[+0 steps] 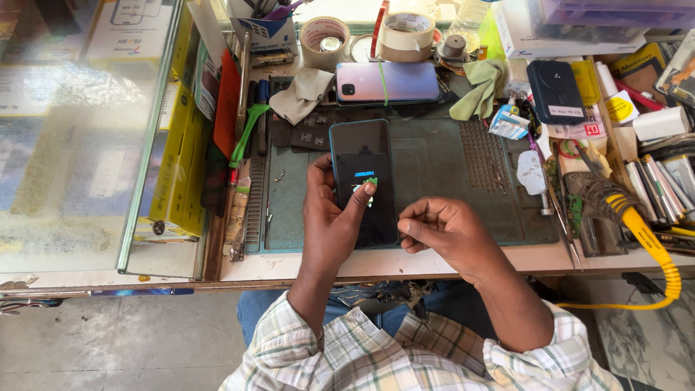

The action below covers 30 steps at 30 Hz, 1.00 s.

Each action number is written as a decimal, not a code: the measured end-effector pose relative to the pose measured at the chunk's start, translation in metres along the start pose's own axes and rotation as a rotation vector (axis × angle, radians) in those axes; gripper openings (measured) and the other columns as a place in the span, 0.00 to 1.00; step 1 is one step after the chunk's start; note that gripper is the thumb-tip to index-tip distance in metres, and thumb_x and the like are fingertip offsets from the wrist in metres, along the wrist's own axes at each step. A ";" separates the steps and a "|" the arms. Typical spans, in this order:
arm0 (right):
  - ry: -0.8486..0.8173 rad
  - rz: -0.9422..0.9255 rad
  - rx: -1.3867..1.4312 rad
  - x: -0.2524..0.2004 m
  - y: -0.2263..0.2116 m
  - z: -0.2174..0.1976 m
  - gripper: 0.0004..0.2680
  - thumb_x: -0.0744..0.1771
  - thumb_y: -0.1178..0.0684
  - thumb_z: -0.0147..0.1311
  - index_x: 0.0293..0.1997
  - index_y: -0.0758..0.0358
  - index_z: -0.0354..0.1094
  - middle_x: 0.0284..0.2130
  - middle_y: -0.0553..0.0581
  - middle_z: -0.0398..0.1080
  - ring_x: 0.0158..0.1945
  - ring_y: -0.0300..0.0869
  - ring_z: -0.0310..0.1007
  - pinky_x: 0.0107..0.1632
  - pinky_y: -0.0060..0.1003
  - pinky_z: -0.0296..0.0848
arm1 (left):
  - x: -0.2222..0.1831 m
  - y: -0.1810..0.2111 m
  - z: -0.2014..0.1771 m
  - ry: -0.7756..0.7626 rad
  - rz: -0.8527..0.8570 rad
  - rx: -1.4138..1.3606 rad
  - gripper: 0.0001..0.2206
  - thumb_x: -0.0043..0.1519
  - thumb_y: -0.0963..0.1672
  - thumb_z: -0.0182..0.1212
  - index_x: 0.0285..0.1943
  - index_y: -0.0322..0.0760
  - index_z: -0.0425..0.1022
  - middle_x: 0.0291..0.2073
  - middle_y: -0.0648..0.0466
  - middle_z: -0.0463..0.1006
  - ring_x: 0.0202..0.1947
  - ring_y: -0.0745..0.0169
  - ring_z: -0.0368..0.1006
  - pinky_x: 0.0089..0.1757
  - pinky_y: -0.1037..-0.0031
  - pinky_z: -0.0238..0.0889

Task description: The person cleans the exterior of a teal smartphone with a white cloth, then uses a prying tool to separate the back cover from the chassis. After removing the cover, they use a syringe-like tool to apply a liquid to the internal components.

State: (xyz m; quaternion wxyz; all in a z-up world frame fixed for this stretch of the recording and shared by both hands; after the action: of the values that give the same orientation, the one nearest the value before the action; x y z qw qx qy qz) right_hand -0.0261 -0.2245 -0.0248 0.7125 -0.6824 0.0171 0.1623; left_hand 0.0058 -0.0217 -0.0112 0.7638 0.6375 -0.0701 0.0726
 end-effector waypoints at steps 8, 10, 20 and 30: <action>-0.036 0.027 -0.024 0.000 -0.002 -0.002 0.04 0.68 0.58 0.54 0.41 0.68 0.69 0.33 0.56 0.76 0.36 0.39 0.81 0.41 0.33 0.81 | -0.001 0.004 0.000 0.022 0.004 0.094 0.24 0.64 0.38 0.64 0.66 0.28 0.58 0.51 0.47 0.78 0.52 0.66 0.75 0.50 0.75 0.71; -0.038 0.023 -0.011 0.000 -0.002 -0.003 0.04 0.68 0.58 0.54 0.42 0.68 0.69 0.34 0.57 0.76 0.37 0.40 0.81 0.41 0.34 0.81 | -0.002 0.004 0.000 0.020 0.011 0.099 0.24 0.64 0.38 0.64 0.66 0.28 0.58 0.52 0.47 0.77 0.52 0.66 0.75 0.51 0.75 0.71; -0.022 0.014 -0.021 0.002 -0.001 0.000 0.06 0.66 0.59 0.60 0.45 0.69 0.72 0.33 0.56 0.77 0.35 0.39 0.80 0.40 0.32 0.80 | -0.002 0.004 -0.002 0.021 0.008 0.095 0.24 0.64 0.39 0.65 0.67 0.29 0.59 0.52 0.46 0.78 0.53 0.65 0.75 0.51 0.74 0.71; 0.284 -0.192 -0.451 0.022 -0.024 -0.043 0.03 0.66 0.57 0.60 0.39 0.64 0.75 0.27 0.54 0.77 0.29 0.35 0.77 0.33 0.31 0.77 | -0.001 -0.010 -0.007 0.051 0.049 0.003 0.25 0.65 0.39 0.64 0.69 0.30 0.56 0.55 0.46 0.76 0.55 0.65 0.73 0.54 0.75 0.69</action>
State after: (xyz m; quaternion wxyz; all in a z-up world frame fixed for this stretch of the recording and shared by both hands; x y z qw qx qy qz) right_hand 0.0094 -0.2627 -0.0105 0.5454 -0.8380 0.0154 -0.0035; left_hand 0.0072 -0.0165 -0.0222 0.7625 0.6345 -0.0660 0.1077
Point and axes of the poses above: each hand's wrist, its own x-axis towards the middle knuckle, its own z-axis out of the palm, y = z × x, the point moved 1 cm from there along x, towards the middle knuckle
